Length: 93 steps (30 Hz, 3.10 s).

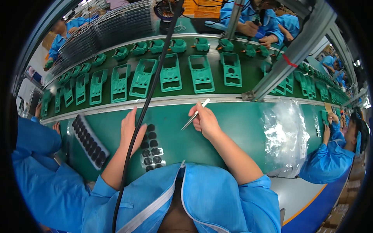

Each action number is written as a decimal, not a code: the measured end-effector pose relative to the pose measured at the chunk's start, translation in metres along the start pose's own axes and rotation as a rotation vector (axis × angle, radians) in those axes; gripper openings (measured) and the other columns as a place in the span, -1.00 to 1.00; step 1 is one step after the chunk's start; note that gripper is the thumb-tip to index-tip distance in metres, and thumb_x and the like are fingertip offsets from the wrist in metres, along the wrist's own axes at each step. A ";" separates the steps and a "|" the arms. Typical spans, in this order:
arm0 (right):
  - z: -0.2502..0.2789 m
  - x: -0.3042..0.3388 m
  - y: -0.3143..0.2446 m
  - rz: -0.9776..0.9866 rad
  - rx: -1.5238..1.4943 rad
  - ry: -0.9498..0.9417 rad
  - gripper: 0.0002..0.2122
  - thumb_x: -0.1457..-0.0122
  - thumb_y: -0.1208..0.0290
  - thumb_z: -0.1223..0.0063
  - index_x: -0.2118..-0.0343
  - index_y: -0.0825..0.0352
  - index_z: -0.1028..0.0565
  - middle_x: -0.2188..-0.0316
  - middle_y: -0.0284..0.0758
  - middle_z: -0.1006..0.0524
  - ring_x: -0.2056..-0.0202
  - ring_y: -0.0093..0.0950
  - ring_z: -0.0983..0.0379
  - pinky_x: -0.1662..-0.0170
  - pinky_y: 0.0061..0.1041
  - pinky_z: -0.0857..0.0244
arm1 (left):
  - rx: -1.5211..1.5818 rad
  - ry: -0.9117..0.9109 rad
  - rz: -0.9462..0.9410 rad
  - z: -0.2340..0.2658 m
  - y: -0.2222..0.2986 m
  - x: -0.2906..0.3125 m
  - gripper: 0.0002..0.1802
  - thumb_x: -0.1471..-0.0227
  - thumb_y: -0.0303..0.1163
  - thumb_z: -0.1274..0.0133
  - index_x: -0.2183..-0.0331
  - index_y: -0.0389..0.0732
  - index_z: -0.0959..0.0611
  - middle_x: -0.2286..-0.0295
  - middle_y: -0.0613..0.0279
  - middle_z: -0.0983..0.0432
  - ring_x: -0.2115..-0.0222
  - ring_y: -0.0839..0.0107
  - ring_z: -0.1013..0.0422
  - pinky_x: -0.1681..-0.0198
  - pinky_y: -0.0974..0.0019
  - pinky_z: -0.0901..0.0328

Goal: The person assembles black components and adhesive pads into green electronic device housings on an assembly line. The adhesive pads are peeled from a plastic film and placed into the housing using tweezers.

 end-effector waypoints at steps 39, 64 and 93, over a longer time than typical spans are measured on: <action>-0.036 -0.039 -0.025 0.059 0.479 -0.085 -0.84 -0.06 0.56 -0.14 0.38 0.31 -0.36 0.51 -0.44 -0.48 0.57 -0.74 -0.30 0.55 -0.73 -0.16 | 1.265 -0.376 0.499 -0.076 0.025 -0.035 -0.06 0.05 -0.60 -0.13 -0.23 -0.35 0.08 0.60 0.21 -0.50 0.62 0.56 -0.40 0.56 0.51 -0.27; -0.048 -0.038 -0.019 -0.093 0.632 -0.104 -0.86 -0.07 0.53 -0.13 0.41 0.31 -0.36 0.64 -0.47 -0.43 0.73 -0.77 -0.18 0.69 -0.74 0.02 | 1.211 -0.382 0.435 -0.075 0.027 -0.029 -0.20 0.08 -0.60 -0.13 -0.18 -0.35 -0.15 0.62 0.28 -0.47 0.58 0.60 -0.41 0.50 0.47 -0.31; 0.000 -0.031 0.002 0.204 -0.001 0.106 -0.85 -0.12 0.55 -0.07 0.40 0.26 -0.30 0.52 -0.27 -0.52 0.74 -0.72 -0.14 0.70 -0.70 0.03 | 0.080 -0.003 -0.167 -0.005 -0.006 -0.133 -0.48 0.01 -0.40 -0.07 -0.04 -0.19 -0.42 0.09 -0.08 -0.43 0.05 -0.02 -0.32 -0.02 0.12 -0.23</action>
Point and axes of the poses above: each hand's wrist, its own x-axis away from the middle knuckle, its own z-axis out of the back of the hand, y = z × x, the point moved 4 cm from there along -x, towards the middle knuckle
